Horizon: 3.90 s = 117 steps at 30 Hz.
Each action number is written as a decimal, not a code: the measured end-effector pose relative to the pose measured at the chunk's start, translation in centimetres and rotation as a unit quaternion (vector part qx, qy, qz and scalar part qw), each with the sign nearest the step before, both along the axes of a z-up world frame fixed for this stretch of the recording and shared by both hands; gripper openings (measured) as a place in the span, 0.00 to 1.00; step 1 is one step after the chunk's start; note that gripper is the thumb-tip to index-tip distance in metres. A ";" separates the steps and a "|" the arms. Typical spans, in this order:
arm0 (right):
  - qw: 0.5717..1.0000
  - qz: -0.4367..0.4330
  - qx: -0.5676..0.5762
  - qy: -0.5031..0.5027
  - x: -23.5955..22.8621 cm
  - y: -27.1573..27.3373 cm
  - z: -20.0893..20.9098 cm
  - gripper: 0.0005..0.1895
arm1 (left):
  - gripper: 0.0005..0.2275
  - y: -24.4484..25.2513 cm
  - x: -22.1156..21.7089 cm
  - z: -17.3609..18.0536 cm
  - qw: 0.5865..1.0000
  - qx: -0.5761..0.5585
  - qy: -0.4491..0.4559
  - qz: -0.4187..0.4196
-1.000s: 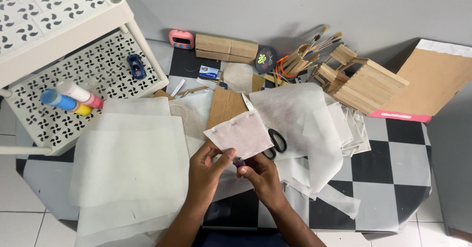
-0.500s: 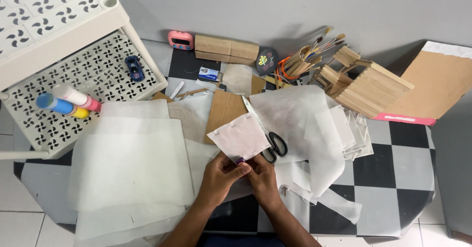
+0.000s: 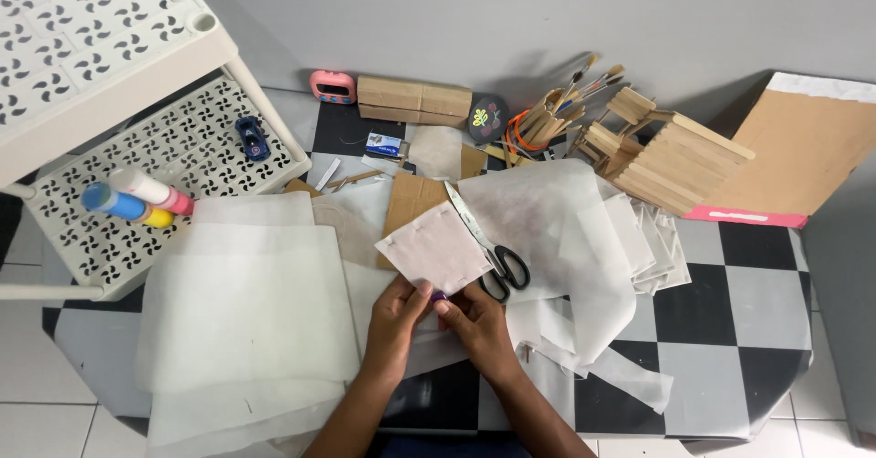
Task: Trimming white fabric or paper and cardboard pieces using scissors on a crafting table.
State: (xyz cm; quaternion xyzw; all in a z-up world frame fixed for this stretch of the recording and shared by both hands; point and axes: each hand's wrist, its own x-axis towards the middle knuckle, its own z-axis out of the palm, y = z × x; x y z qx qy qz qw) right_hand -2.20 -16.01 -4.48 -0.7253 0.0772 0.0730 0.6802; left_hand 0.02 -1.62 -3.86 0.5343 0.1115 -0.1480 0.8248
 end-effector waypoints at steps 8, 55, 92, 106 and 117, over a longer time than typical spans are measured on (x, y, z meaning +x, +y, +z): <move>0.996 -0.023 0.086 -0.033 -0.7 -0.3 -1.2 0.15 | 0.09 0.0 -0.4 -3.2 0.985 -0.131 0.009 0.110; 0.982 0.004 0.162 -0.095 -0.7 -1.4 -4.5 0.15 | 0.18 -0.2 -1.6 -4.0 0.991 0.041 -0.119 0.048; 0.983 -0.009 0.154 -0.097 -0.6 -1.5 -5.5 0.19 | 0.19 -0.6 -1.9 -7.4 0.988 -0.012 -0.125 0.087; 0.980 -0.005 0.174 -0.095 -0.7 -1.7 -6.9 0.23 | 0.19 -0.5 -1.9 -6.5 0.989 -0.008 -0.123 0.082; 0.982 -0.014 0.160 -0.097 -0.6 -1.6 -5.9 0.19 | 0.21 -0.5 -1.9 -5.6 0.989 -0.022 -0.132 0.069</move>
